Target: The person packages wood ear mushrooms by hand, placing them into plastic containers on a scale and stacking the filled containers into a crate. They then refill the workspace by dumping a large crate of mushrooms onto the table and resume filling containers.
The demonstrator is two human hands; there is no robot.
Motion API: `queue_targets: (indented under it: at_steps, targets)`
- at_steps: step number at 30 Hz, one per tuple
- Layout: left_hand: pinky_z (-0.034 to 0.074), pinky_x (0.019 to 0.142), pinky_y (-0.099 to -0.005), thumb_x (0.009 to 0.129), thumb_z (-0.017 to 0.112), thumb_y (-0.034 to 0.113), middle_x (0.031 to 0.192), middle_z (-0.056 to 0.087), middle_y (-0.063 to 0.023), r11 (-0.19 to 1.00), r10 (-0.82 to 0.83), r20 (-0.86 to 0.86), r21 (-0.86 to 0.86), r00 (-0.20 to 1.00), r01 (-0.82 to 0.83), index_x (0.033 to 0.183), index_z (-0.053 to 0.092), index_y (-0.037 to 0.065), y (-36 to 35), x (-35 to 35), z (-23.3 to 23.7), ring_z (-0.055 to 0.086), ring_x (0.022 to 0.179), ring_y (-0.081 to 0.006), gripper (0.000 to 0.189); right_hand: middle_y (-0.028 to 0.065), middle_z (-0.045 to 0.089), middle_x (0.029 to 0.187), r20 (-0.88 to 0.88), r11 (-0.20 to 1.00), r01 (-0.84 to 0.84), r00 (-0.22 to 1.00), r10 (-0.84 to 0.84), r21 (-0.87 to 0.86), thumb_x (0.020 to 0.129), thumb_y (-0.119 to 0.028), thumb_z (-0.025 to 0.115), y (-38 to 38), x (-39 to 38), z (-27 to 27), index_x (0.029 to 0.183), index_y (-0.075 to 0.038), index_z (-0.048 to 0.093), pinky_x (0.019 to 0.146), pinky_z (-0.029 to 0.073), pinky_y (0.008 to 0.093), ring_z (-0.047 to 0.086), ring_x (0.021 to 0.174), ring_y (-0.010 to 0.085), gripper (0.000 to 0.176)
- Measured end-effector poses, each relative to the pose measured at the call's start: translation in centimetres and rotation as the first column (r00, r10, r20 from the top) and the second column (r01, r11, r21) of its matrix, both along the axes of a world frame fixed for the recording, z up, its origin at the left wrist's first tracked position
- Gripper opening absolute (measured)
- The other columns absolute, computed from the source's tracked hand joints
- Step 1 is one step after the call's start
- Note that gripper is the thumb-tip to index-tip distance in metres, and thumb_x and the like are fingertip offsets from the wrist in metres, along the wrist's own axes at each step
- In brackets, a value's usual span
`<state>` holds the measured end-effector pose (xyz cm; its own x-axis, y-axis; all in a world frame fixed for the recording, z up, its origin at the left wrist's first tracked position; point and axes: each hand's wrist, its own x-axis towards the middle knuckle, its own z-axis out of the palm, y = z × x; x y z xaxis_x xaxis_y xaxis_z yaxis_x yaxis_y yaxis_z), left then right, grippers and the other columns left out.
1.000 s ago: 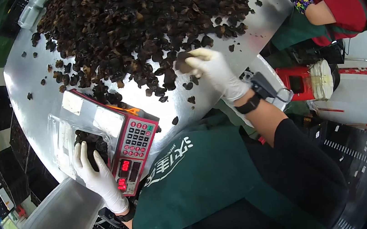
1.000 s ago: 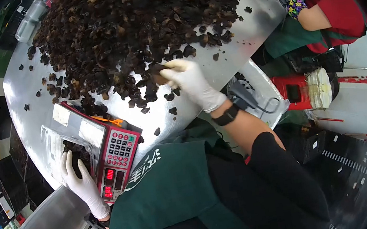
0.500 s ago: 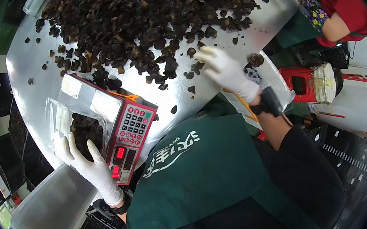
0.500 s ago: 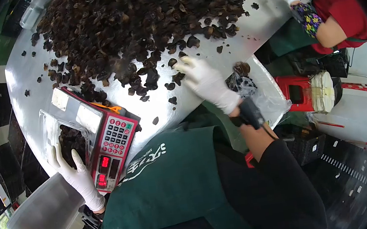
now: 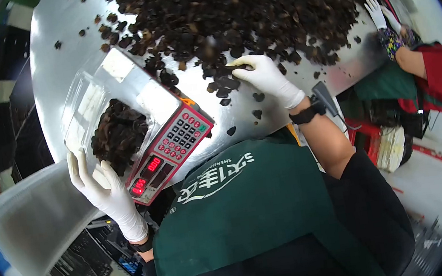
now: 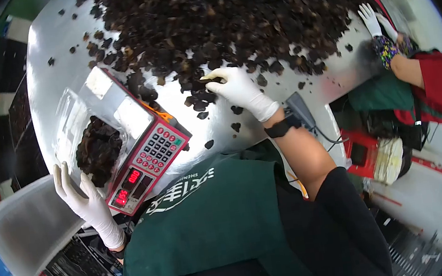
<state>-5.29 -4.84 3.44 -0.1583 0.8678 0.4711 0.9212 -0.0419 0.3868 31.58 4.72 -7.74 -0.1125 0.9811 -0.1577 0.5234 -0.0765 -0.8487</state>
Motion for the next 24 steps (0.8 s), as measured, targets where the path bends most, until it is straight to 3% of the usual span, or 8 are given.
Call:
queue_targets:
  at_steps: [2, 7, 10, 12, 14, 17, 20, 24]
  targets:
    - [0.033, 0.112, -0.0442, 0.09, 0.06, -0.002, 0.142, 0.046, -0.0197, 0.999, 0.049, 0.012, 0.014, 0.999, -0.049, 0.136, 0.055, 0.002, -0.6, -0.6, -0.5, 0.045, 0.134, -0.0347, 0.046, -0.0029, 0.064, 0.079, -0.304, 0.958, -0.011, 0.949, -0.08, -0.287, 0.09, -0.018, 0.07, 0.9, -0.7, 2.4, 0.11, 0.0, 0.07, 0.061, 0.042, 0.0213, 0.052, 0.066, 0.0042, 0.027]
    - [0.036, 0.11, -0.044, 0.091, 0.062, 0.003, 0.14, 0.048, -0.0212, 0.99, 0.125, 0.026, 0.061, 0.992, -0.126, 0.132, 0.057, 0.001, -1.7, -1.5, -0.6, 0.047, 0.131, -0.0361, 0.042, -0.0019, 0.066, 0.081, -0.41, 0.942, -0.165, 0.912, 0.032, -0.293, 0.094, -0.022, 0.067, 2.9, -5.2, 6.9, 0.113, 0.001, 0.069, 0.06, 0.042, 0.0189, 0.053, 0.067, 0.0023, 0.03]
    - [0.038, 0.11, -0.0407, 0.089, 0.061, 0.0, 0.137, 0.052, -0.0179, 0.976, 0.192, 0.066, 0.086, 0.979, -0.198, 0.129, 0.06, 0.001, -1.6, -2.2, 0.1, 0.05, 0.129, -0.0322, 0.039, -0.0043, 0.063, 0.086, -0.271, 0.951, -0.303, 0.913, 0.306, 0.052, 0.093, -0.013, 0.066, 4.2, -10.8, 8.5, 0.115, -0.001, 0.068, 0.064, 0.041, 0.0178, 0.051, 0.072, 0.0011, 0.025]
    - [0.041, 0.107, -0.0402, 0.089, 0.061, 0.001, 0.133, 0.057, -0.0162, 0.972, 0.203, 0.069, 0.105, 0.977, -0.21, 0.127, 0.061, 0.003, -1.2, -3.6, 0.2, 0.054, 0.125, -0.0305, 0.039, 0.0028, 0.067, 0.101, -0.229, 0.855, -0.387, 0.849, 0.476, 0.345, 0.088, -0.007, 0.067, 3.8, -15.4, 10.8, 0.113, -0.004, 0.07, 0.077, 0.048, 0.0253, 0.06, 0.087, 0.0123, 0.025]
    - [0.042, 0.106, -0.0395, 0.09, 0.062, 0.003, 0.132, 0.058, -0.0146, 0.967, 0.222, 0.076, 0.113, 0.972, -0.23, 0.127, 0.061, 0.004, -0.7, -4.9, 0.1, 0.055, 0.123, -0.0287, 0.037, 0.0069, 0.068, 0.107, 0.032, 0.617, -0.491, 0.798, 0.602, 0.616, 0.086, -0.007, 0.067, 3.7, -19.1, 10.8, 0.114, -0.007, 0.07, 0.085, 0.05, 0.0331, 0.063, 0.097, 0.0231, 0.028]
    - [0.043, 0.103, -0.0369, 0.09, 0.064, 0.007, 0.129, 0.061, -0.0124, 0.962, 0.237, 0.127, 0.108, 0.963, -0.25, 0.126, 0.063, 0.007, 0.1, -6.3, -0.1, 0.057, 0.121, -0.0268, 0.036, 0.0066, 0.065, 0.117, 0.349, 0.31, -0.628, 0.702, 0.62, 0.713, 0.087, -0.01, 0.065, 3.3, -22.7, 7.6, 0.12, -0.014, 0.066, 0.094, 0.048, 0.0383, 0.06, 0.108, 0.0257, 0.034]
    - [0.044, 0.102, -0.0367, 0.089, 0.065, 0.009, 0.127, 0.062, -0.0123, 0.96, 0.248, 0.128, 0.096, 0.96, -0.261, 0.125, 0.063, 0.007, 0.2, -7.0, 0.1, 0.058, 0.119, -0.0264, 0.036, 0.007, 0.064, 0.121, 0.399, 0.316, -0.71, 0.644, 0.653, 0.629, 0.087, -0.01, 0.064, 3.1, -23.3, 6.8, 0.124, -0.014, 0.065, 0.097, 0.048, 0.039, 0.059, 0.112, 0.0258, 0.037]
    - [0.047, 0.098, -0.0374, 0.09, 0.066, 0.016, 0.118, 0.065, -0.0148, 0.977, 0.19, 0.227, 0.056, 0.955, -0.208, 0.127, 0.062, 0.006, 1.0, -8.0, 0.0, 0.062, 0.111, -0.028, 0.038, 0.0122, 0.063, 0.125, 0.15, 0.599, -0.599, 0.762, 0.63, 0.532, 0.084, -0.008, 0.07, 3.3, -21.1, 10.2, 0.133, -0.011, 0.059, 0.097, 0.049, 0.0344, 0.063, 0.108, 0.0246, 0.05]
